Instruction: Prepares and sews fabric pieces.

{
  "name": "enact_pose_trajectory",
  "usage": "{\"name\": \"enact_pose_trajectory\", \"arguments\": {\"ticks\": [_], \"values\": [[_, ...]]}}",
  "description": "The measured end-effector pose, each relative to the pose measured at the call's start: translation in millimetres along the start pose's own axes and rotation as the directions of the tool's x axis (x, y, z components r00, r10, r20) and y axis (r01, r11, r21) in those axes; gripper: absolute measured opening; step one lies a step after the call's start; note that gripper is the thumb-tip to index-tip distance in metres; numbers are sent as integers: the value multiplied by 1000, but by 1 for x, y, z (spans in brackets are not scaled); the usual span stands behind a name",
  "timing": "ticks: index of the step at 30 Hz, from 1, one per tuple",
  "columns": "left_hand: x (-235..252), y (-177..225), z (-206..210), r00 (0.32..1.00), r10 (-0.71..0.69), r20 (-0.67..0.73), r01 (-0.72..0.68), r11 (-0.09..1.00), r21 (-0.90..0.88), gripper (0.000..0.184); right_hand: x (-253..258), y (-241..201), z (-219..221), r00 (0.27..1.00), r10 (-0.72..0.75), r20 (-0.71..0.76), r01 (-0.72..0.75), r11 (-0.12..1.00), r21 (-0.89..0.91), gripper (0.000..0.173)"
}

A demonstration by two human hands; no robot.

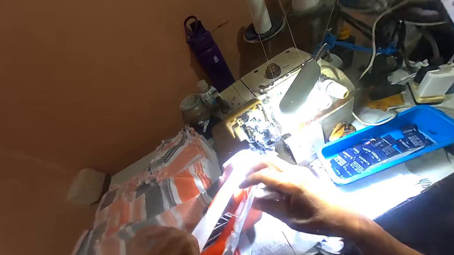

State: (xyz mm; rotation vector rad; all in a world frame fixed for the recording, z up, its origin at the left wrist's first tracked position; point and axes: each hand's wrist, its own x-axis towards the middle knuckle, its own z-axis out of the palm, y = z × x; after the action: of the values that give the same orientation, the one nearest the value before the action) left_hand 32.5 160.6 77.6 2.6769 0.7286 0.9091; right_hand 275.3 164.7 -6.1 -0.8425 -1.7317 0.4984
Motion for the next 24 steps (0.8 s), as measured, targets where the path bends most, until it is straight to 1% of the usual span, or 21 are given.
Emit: {"name": "enact_pose_trajectory", "arguments": {"ticks": [2,3,4,5,6,7,8,9,11,14,17,20,22,24], "values": [[10,9,4,998,48,-44,-47,999,19,35,-3,-8,-5,982,-122,142,99,982,158,14],[16,10,10,995,55,-89,-54,998,13,35,-12,-16,-6,976,-134,171,95,971,217,11],[23,7,18,990,46,-137,-44,999,22,36,-27,-24,-5,981,-106,161,63,965,254,9],[30,2,31,980,30,-198,-24,999,34,37,-45,-32,-2,992,-30,125,-7,958,287,10],[37,-8,50,965,5,-261,11,998,61,37,-63,-40,3,992,101,79,-120,942,312,13],[40,-20,72,954,-24,-297,63,991,121,33,-78,-44,10,967,252,40,-250,907,338,16],[40,-33,95,949,-62,-308,126,973,191,27,-89,-44,18,928,372,19,-353,861,367,15],[37,-42,115,944,-114,-310,197,948,250,24,-96,-41,24,892,451,-1,-415,823,388,15],[29,-50,135,922,-197,-333,299,909,291,24,-102,-32,29,852,523,-4,-473,775,419,17],[25,-50,131,888,-279,-365,397,866,304,26,-95,-28,32,856,516,32,-476,764,436,18],[27,-52,119,881,-346,-323,443,843,304,23,-84,-33,31,856,510,83,-492,755,432,22],[31,-55,113,866,-410,-286,484,829,280,18,-78,-34,33,861,500,87,-488,769,414,23],[33,-56,113,864,-423,-275,493,823,284,19,-76,-35,32,867,492,81,-483,790,377,23],[30,-53,116,882,-372,-290,455,832,317,23,-81,-34,34,898,438,46,-427,841,331,22]]}}
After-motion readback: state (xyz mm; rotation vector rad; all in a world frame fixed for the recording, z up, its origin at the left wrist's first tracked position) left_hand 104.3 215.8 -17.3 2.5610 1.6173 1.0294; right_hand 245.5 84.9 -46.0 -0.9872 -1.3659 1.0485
